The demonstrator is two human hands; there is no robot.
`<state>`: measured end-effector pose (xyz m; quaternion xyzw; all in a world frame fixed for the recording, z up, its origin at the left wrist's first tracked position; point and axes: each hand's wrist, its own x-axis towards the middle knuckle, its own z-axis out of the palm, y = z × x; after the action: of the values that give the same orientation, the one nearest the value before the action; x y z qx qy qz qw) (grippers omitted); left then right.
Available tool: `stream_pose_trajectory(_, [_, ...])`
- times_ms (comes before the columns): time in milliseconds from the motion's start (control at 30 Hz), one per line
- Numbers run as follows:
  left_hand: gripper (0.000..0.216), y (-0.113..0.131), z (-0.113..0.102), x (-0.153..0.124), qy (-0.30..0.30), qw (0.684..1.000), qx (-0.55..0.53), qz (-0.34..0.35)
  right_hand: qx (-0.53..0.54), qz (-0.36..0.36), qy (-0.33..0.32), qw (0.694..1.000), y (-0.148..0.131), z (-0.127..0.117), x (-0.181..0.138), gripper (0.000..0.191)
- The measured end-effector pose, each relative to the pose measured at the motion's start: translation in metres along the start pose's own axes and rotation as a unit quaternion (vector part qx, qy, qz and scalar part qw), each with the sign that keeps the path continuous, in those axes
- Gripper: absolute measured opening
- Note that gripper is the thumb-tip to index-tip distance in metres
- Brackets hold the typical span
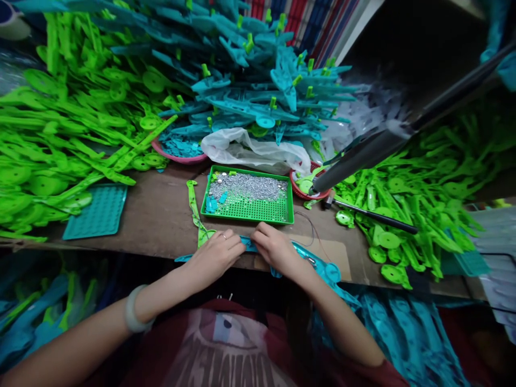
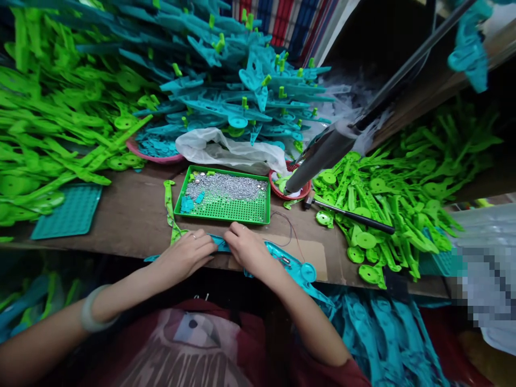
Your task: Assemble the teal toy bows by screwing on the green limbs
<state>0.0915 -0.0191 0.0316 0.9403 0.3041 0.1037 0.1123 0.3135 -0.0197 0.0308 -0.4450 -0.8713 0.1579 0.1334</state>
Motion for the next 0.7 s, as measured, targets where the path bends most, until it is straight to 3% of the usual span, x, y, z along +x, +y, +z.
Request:
stream_pose_trajectory(333, [0.014,0.007,-0.003,0.005,-0.046,0.997,0.034,-0.048,-0.081,-0.007,0.016,0.997,-0.004,0.01,-0.014,0.017])
stream_pose_trajectory(600, [0.011,0.0,-0.011,0.006,-0.045,0.997,0.065,-0.011,-0.139,-0.024,-0.029,0.99,-0.009,-0.006,-0.025,0.02])
stream_pose_trajectory(700, [0.024,-0.005,-0.013,0.006,-0.035,0.995,0.086,0.041,-0.123,-0.046,-0.037,0.991,-0.005,-0.012,-0.031,0.023])
